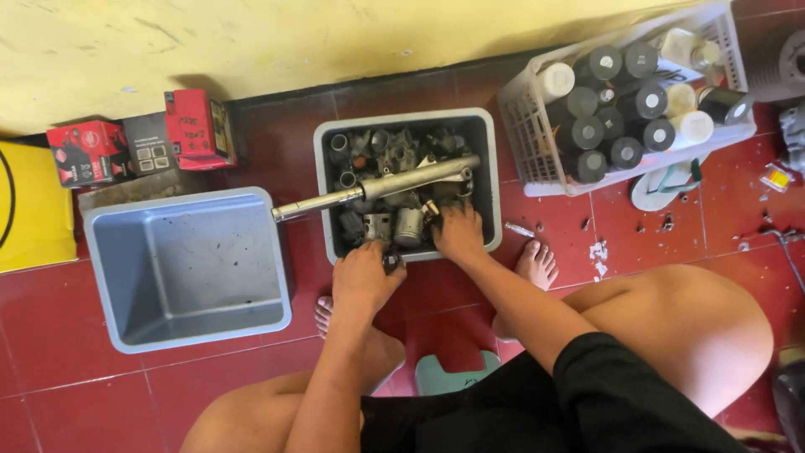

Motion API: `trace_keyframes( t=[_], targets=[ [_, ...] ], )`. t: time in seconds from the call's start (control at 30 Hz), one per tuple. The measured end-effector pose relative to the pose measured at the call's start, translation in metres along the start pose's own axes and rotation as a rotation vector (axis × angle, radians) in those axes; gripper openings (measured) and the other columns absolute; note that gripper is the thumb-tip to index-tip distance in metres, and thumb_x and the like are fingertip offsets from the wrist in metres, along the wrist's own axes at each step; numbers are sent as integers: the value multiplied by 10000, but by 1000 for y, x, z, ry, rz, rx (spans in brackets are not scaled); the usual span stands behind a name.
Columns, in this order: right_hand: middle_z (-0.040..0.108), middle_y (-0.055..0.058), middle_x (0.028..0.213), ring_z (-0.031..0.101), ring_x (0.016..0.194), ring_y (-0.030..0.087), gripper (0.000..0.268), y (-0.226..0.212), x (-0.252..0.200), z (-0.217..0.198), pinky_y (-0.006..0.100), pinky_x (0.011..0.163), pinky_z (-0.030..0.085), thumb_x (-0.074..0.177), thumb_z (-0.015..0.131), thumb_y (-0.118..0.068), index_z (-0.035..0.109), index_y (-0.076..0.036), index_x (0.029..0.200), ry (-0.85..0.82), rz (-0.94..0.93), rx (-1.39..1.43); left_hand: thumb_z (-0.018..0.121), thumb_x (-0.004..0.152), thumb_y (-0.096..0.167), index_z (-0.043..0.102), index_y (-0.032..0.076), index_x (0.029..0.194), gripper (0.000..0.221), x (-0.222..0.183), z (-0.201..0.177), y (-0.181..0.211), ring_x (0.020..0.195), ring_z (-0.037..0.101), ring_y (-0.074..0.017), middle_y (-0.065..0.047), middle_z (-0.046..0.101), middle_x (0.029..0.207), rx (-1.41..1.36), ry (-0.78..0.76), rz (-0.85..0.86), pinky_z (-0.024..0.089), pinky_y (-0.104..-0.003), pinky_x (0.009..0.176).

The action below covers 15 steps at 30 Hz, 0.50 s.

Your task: Cleaning and disassembling a motorcycle front fork tube using a brush and small tools

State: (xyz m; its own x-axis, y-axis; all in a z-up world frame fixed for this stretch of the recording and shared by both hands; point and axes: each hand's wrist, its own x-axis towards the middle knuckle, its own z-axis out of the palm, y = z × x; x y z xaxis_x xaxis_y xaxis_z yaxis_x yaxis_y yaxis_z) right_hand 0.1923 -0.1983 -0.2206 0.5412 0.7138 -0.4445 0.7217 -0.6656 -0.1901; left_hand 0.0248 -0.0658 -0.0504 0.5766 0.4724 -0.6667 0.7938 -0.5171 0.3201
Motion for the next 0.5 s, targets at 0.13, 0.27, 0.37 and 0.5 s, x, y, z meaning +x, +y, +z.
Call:
trace_keyframes(
  t=[0.13, 0.27, 0.37, 0.5],
  targets=[
    [699, 153, 1259, 579, 1285, 416, 455, 12, 13, -9, 539, 1078, 421, 936, 615, -391, 708, -91, 1265, 21, -28, 47, 633, 909, 531, 655, 130, 1271, 541, 4, 8, 3, 1177, 679, -274, -85, 724, 1191, 41, 41, 19, 501, -482, 1012],
    [510, 290, 1417, 684, 1049, 528, 465, 12, 4, -29, 583, 917, 577, 952, 607, -173, 552, -17, 1387, 183, 110, 279, 614, 915, 552, 648, 138, 1285, 556, 3, 17, 8, 1175, 679, -269, -81, 725, 1190, 76, 41, 26, 502, -479, 994],
    [597, 200, 1286, 701, 1075, 424, 423, 14, 18, -30, 500, 906, 579, 968, 642, -213, 592, -93, 1370, 169, 46, 90, 602, 914, 545, 647, 141, 1272, 542, 4, 20, 18, 1168, 681, -270, -79, 721, 1183, 81, 92, 37, 499, -476, 982],
    [741, 103, 1039, 747, 959, 301, 294, 31, 40, -10, 418, 818, 575, 951, 702, -241, 703, -155, 1232, 213, -43, -118, 630, 894, 518, 655, 147, 1236, 505, -4, 25, 39, 1174, 678, -295, -90, 720, 1181, 43, 191, 74, 497, -503, 987]
  ],
)
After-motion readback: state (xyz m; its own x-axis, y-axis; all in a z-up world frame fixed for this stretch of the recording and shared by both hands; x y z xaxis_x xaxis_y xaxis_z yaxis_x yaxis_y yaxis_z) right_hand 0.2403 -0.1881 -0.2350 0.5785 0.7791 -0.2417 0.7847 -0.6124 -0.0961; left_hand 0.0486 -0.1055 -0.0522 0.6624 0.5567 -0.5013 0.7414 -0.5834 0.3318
